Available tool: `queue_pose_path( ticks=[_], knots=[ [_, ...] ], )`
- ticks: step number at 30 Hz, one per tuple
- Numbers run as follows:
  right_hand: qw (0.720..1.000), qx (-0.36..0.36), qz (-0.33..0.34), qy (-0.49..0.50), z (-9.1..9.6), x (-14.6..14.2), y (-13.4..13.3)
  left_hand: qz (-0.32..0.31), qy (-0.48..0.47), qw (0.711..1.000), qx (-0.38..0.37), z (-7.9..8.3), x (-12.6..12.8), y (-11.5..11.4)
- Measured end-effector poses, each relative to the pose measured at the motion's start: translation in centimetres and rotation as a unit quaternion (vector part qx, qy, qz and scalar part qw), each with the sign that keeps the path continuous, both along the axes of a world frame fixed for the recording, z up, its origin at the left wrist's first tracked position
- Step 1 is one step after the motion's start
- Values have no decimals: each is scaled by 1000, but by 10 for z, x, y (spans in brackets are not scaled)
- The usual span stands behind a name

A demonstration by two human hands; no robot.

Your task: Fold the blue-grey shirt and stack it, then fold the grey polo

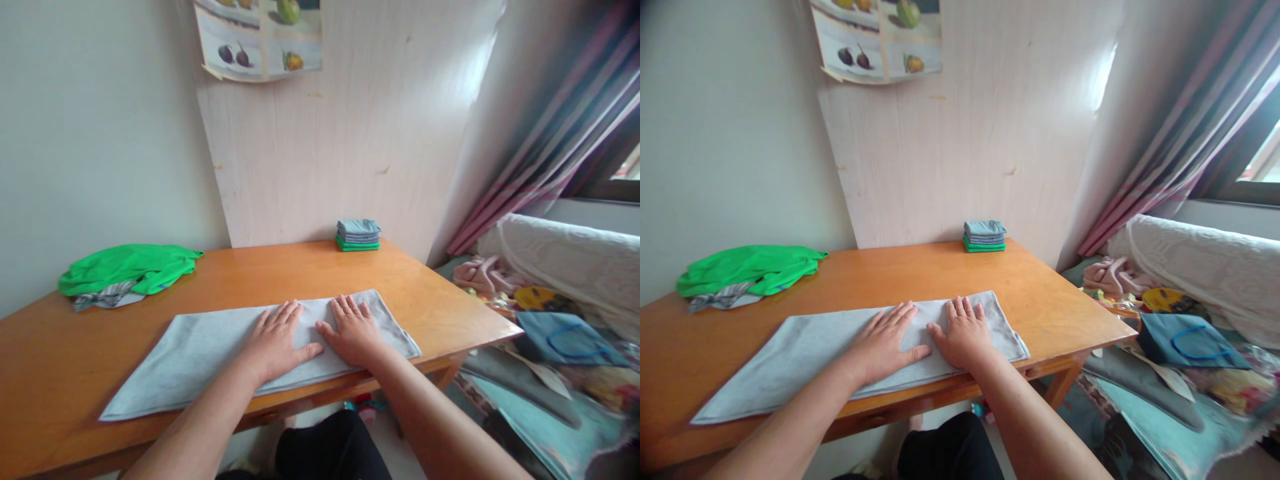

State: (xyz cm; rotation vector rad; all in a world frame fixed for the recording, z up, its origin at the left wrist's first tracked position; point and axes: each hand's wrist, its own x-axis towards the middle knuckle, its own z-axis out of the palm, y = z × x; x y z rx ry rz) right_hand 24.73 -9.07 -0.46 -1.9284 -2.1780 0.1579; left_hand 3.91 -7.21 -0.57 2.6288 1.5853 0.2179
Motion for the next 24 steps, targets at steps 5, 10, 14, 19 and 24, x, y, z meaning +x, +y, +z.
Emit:
queue_pose_path(
  ticks=[5, 10, 14, 19, 24],
  knots=[
    [999, -12, -30, -16, 3, 23, 4, -2, 4, 1000, -2, 2, 1, -1],
    [998, -9, -57, -39, -5, 43, 8, -2, 8, 1000, -3, 4, 0, -2],
    [998, -11, -49, -37, -8, 44, 22, 5, 11, 1000, 0, 5, 1, 6],
    [998, -21, -43, -43, -4, 44, 54, 32, 16, 999, -4, 8, 7, 27],
    [998, -31, -44, -37, -5, 52, 67, 39, 12, 999, 2, 3, 8, 36]
  ],
)
